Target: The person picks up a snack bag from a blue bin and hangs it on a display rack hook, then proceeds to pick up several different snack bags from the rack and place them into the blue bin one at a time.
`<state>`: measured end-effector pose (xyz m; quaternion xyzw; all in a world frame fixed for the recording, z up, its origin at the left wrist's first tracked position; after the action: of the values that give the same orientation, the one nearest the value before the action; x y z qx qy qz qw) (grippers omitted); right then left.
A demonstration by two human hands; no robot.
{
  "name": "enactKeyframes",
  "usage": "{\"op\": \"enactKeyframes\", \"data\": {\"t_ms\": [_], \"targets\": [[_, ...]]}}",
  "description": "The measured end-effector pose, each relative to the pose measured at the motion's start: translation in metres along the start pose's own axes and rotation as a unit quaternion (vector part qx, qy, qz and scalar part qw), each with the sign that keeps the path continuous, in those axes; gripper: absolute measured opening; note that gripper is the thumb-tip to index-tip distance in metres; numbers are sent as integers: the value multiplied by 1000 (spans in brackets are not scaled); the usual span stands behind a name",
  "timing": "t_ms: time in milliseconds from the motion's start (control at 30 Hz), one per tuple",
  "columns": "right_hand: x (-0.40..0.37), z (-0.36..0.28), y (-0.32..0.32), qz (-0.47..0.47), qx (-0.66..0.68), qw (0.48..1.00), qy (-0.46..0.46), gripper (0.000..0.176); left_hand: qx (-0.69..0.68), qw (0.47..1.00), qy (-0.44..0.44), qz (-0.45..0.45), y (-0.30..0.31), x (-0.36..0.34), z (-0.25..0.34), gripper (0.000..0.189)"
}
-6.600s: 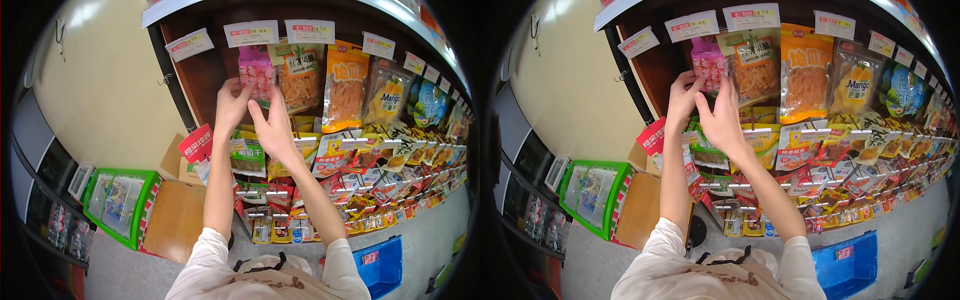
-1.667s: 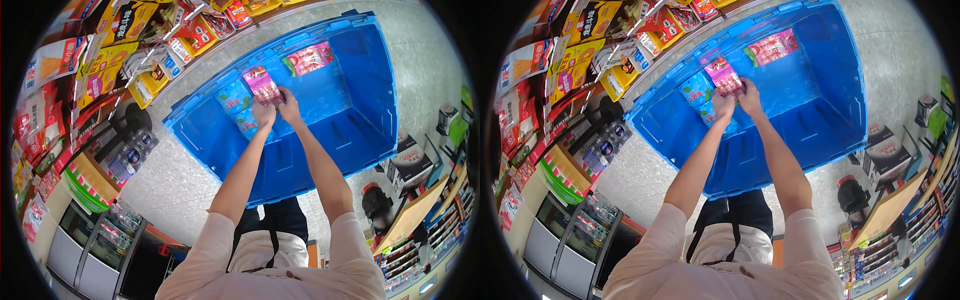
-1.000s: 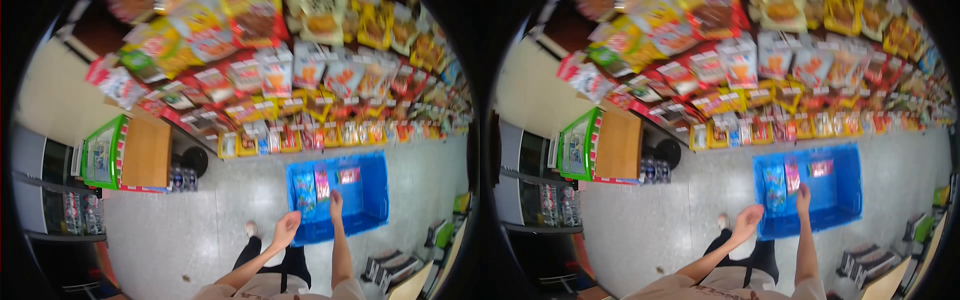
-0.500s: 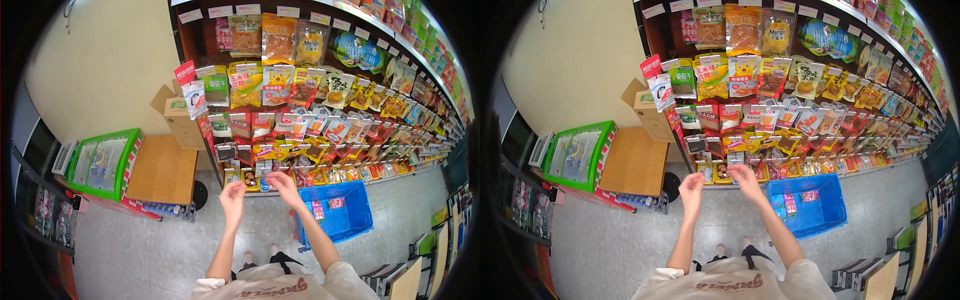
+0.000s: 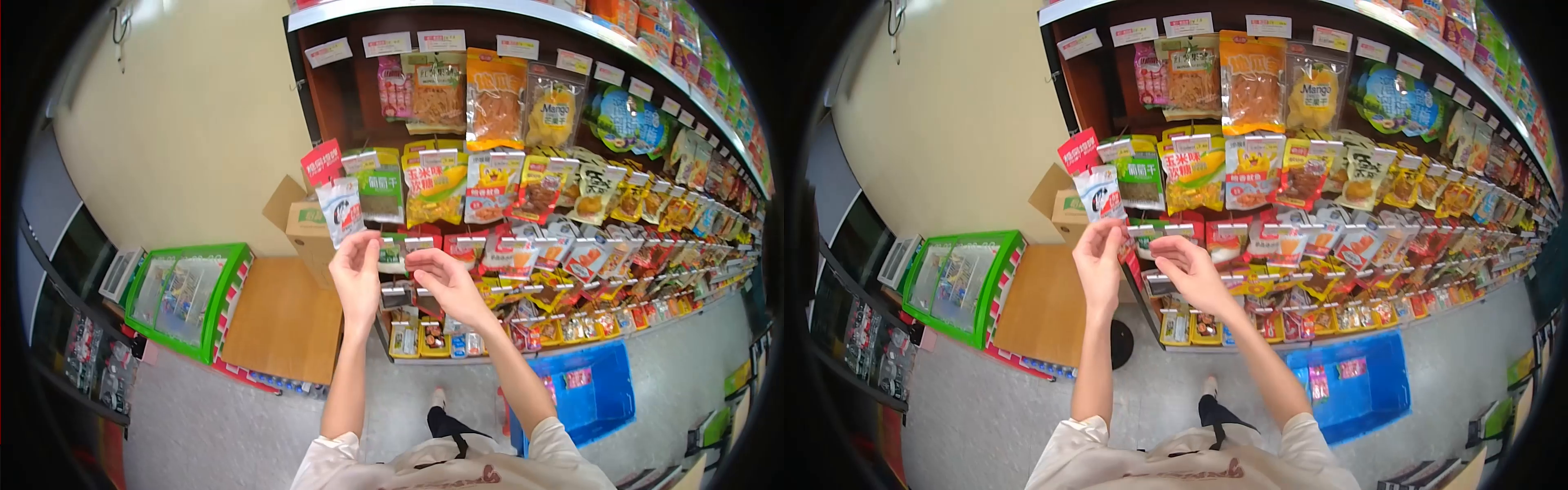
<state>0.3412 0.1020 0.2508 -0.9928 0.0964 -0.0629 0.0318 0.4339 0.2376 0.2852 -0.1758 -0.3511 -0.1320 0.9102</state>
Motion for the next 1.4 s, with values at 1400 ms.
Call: {"op": "enactKeyframes", "data": {"t_ms": [1400], "targets": [[239,-118,43,143,-259,940,170,64,162,961,-118,-188,-93,325,-113,40]]}}
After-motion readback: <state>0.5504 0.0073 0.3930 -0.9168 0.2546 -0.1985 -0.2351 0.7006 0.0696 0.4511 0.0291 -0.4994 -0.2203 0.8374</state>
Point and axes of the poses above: each hand's wrist, its own x-axis towards the middle knuckle, its own y-axis out of the back of the hand, z = x × y, the point moved 8 cm from there along x, towards the middle knuckle, and after that the axes turned 14 degrees about -y, right-handed, at the moved point
